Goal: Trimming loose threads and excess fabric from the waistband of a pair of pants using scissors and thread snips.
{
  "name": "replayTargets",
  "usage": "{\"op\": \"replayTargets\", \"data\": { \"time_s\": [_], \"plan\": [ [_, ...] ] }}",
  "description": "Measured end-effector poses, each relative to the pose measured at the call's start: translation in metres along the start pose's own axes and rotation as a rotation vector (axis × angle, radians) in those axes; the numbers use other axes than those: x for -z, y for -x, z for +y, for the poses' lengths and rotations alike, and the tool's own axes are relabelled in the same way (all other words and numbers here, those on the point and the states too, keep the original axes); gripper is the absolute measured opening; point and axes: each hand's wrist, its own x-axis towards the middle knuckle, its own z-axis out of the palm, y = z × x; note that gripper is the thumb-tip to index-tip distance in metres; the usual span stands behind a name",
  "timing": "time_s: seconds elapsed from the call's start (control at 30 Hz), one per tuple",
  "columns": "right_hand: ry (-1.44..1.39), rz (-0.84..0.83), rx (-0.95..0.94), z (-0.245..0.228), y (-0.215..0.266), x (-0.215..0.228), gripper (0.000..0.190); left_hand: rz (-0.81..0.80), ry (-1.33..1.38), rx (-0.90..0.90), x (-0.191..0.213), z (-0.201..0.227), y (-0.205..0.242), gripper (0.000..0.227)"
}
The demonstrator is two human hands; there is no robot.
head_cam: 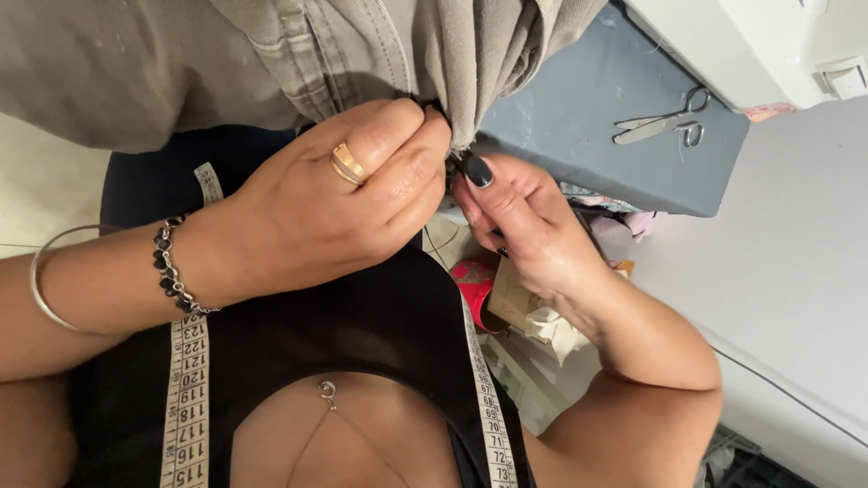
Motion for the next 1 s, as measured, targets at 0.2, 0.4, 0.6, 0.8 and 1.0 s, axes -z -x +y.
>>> {"op": "replayTargets", "data": {
  "time_s": [0.2,0.4,0.6,0.8,1.0],
  "plan": [
    [-0.280,-0.012,0.048,0.029,-0.005,-0.001,0.043,0.070,0.491,0.320,0.001,0.007,0.004,0.020],
    [-0.638,-0.087,0.165,0.040,-0.017,-0.019,0.044,0.149,0.920,0.467,-0.004,0.010,0.005,0.018],
    [-0.305,0.059,0.227,0.026,-0.007,-0.023,0.046,0.128,0.866,0.496,-0.006,0.012,0.002,0.017],
    [-0.292,0.120,0.271,0.026,-0.013,-0.036,0.038,0.137,0.768,0.450,-0.010,0.010,0.002,0.022],
    [-0.200,0.174,0.352,0.026,-0.021,-0.037,0.038,0.125,0.720,0.420,-0.015,0.008,0.004,0.022]
  ]
}}
